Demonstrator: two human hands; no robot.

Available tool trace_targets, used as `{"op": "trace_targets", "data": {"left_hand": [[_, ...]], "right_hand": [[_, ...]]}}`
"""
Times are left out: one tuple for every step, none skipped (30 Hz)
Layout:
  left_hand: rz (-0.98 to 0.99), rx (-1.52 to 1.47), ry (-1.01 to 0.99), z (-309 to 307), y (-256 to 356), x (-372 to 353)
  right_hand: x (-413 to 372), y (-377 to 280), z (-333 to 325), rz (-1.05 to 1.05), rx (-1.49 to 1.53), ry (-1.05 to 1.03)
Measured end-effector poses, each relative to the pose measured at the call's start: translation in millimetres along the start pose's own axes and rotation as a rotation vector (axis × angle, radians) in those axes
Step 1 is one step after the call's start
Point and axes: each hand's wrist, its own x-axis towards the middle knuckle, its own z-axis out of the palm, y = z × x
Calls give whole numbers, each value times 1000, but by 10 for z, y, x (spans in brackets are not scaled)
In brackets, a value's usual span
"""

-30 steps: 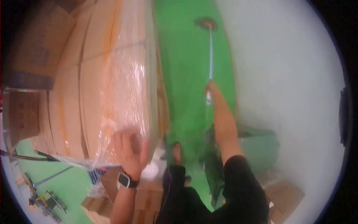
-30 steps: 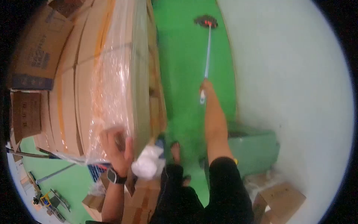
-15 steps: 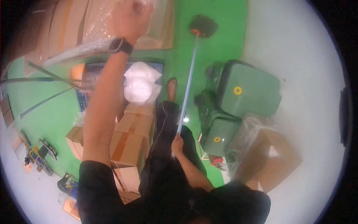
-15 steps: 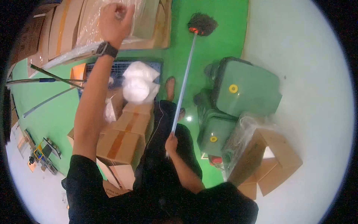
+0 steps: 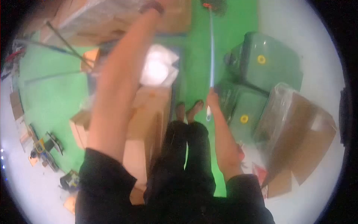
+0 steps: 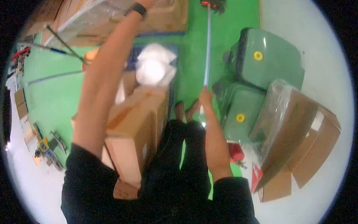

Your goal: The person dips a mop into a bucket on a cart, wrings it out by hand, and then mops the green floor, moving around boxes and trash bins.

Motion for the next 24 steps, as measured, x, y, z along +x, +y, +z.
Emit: {"op": "trace_targets", "data": {"left_hand": [[30, 16, 125, -77, 104, -605], [47, 22, 213, -126, 251, -1197], [-2, 3, 197, -194, 450, -1804], [-143, -29, -19, -224, 576, -2523], [-305, -240, -295, -454, 808, -3221], [-512, -165, -450, -631, 1156, -3983], [-597, -108, -775, -714, 1281, -4999], [-692, -117, -1000, -899, 1485, -5797], [-831, -182, -1114, -1118, 1765, -6391], [-964, -243, -1175, -1314, 2043, -6864], [-1093, -306, -1186, -1467, 2306, -7179], [-1169, -340, -1162, -1562, 2515, -7426], [-1316, -325, -1171, -1648, 2667, -7086], [-1339, -322, -1147, -1575, 2686, -6860], [-1362, -320, -1122, -1499, 2704, -6655], [-1197, -264, -1053, -1235, 2485, -6780], [-1028, -184, -980, -963, 2265, -6923], [-869, -86, -902, -695, 2048, -7057], [-981, -80, -985, -569, 1849, -6546], [-883, -48, -1026, -298, 1523, -6458], [-915, -189, -1054, -148, 1202, -6214], [-873, -93, -1092, 54, 972, -6137], [-884, -90, -1132, 73, 935, -6126], [-906, -86, -1182, -18, 995, -6112]], "right_hand": [[-464, 377, -28, -130, -205, -41], [-782, 843, -13, -280, -392, -54], [-1156, 1429, 61, -634, -586, 243], [-1715, 1488, -161, -397, -681, -12], [-2268, 1617, -364, -353, -747, -44], [-2819, 1870, -586, -237, -665, -182], [-3344, 1848, -820, -72, -529, -210], [-3854, 1928, -1001, -394, -517, -69], [-4174, 1715, -1212, -194, -600, -181], [-4402, 1715, -1326, -48, -536, -208], [-4537, 1687, -1401, 98, -467, -241], [-4554, 1506, -1439, 173, -456, -242], [-4523, 1291, -1475, 251, -446, -245], [-4379, 1220, -1483, 323, -441, -247], [-4177, 1350, -1447, 185, -426, -240], [-4014, 1545, -1375, 56, -402, -238], [-3806, 1594, -1281, -74, -368, -225], [-3549, 1609, -1113, 96, -159, -251], [-3175, 1923, -774, -411, -326, -43], [-2946, 1594, -687, -123, 121, -272], [-2719, 1251, -603, 233, 534, -359], [-2560, 1120, -491, 281, 648, -416], [-2571, 1136, -407, 347, 767, -477], [-2748, 1312, -370, 375, 782, -444]]}}
